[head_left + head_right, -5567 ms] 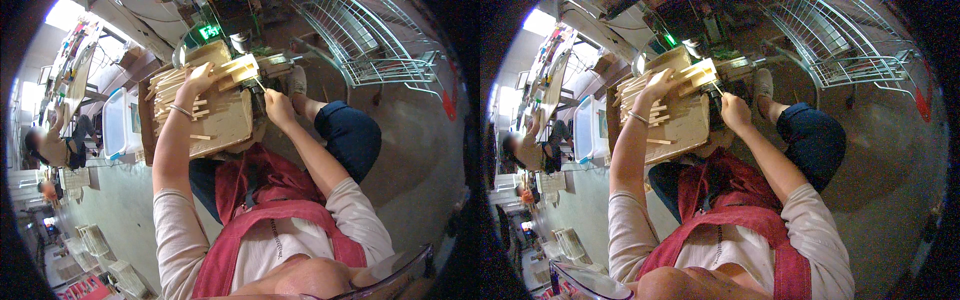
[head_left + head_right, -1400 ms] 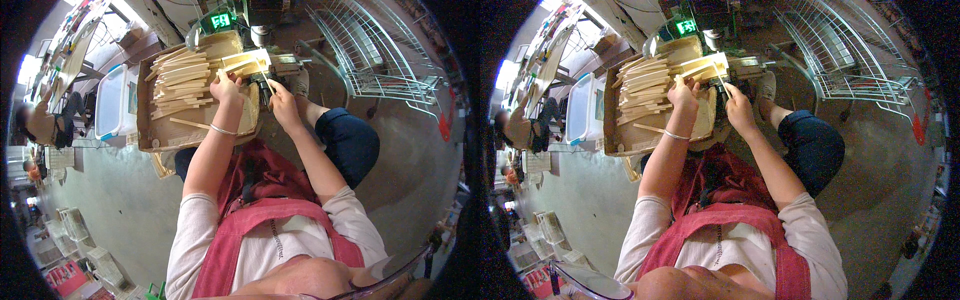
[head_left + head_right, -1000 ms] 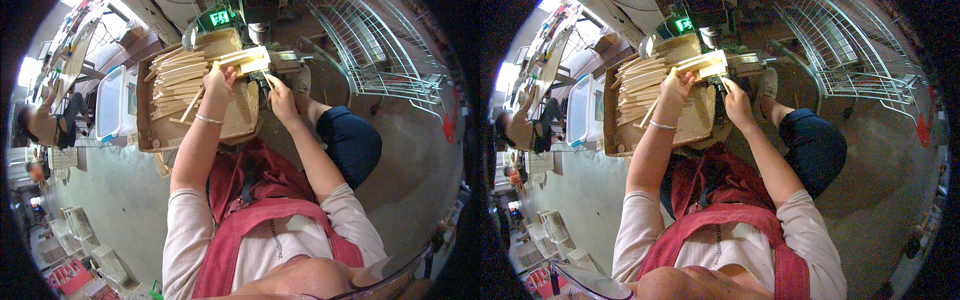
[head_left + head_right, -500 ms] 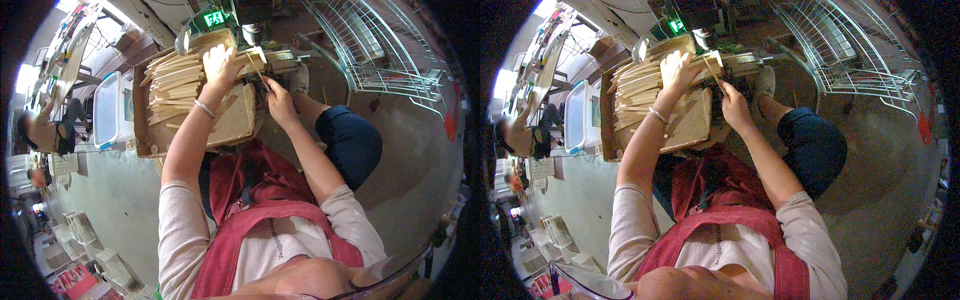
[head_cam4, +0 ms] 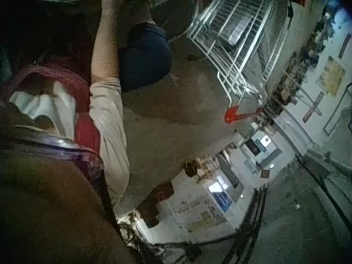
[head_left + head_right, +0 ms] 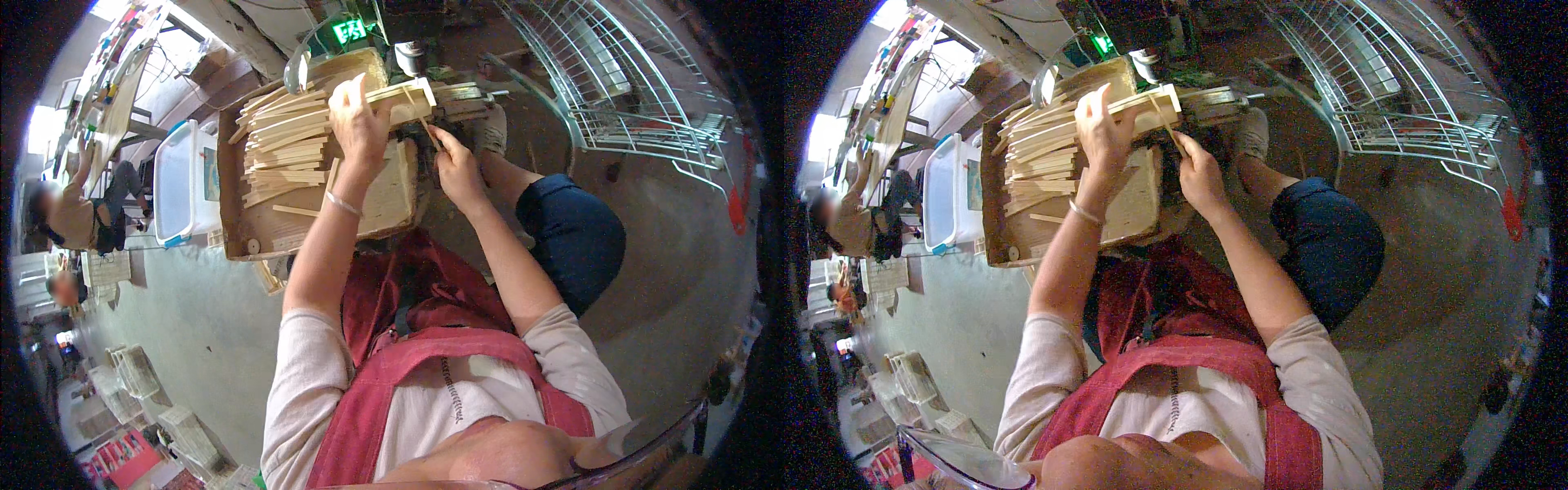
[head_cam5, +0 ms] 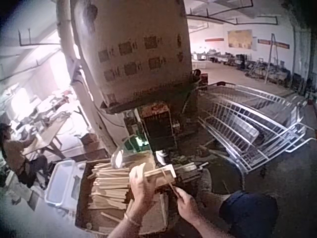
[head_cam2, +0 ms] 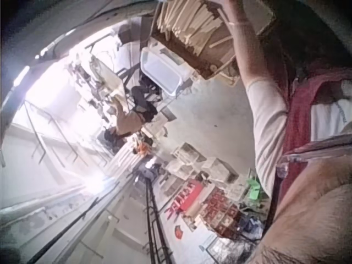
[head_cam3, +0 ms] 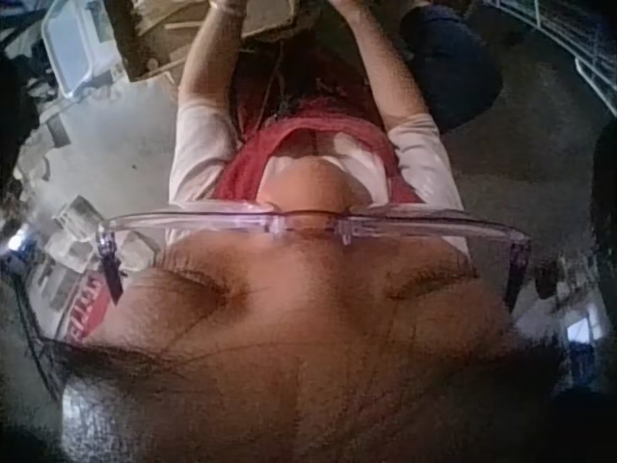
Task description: The person transfers wooden sticks from a plastic container to a tray, then repeatedly picks up sticks and inserts them into a jig on a machine. The sticks are processed one at a time and placed into a wire basket.
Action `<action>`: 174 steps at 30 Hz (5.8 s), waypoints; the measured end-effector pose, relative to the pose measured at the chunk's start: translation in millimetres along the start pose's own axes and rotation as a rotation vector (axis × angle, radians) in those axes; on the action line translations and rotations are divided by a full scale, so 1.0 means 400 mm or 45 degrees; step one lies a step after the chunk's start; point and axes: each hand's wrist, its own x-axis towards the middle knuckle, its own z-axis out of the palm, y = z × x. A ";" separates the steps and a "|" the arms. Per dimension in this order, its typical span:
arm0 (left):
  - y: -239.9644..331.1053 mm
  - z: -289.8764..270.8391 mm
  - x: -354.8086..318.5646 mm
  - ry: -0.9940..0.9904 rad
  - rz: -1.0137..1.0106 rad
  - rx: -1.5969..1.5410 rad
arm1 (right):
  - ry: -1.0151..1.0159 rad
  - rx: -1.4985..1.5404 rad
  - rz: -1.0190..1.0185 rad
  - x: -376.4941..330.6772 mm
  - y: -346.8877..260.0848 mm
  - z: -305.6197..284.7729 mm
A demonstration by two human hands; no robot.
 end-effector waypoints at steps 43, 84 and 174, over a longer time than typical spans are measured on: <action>-0.015 0.067 0.041 -0.361 0.184 0.297 | -0.098 0.118 0.108 0.007 -0.016 -0.028; -0.021 0.130 -0.001 0.051 0.479 -0.235 | 0.474 0.462 -0.480 0.412 -0.489 -0.411; -0.012 0.156 -0.002 0.074 0.422 -0.140 | 0.109 -0.183 -0.242 0.242 -0.131 -0.396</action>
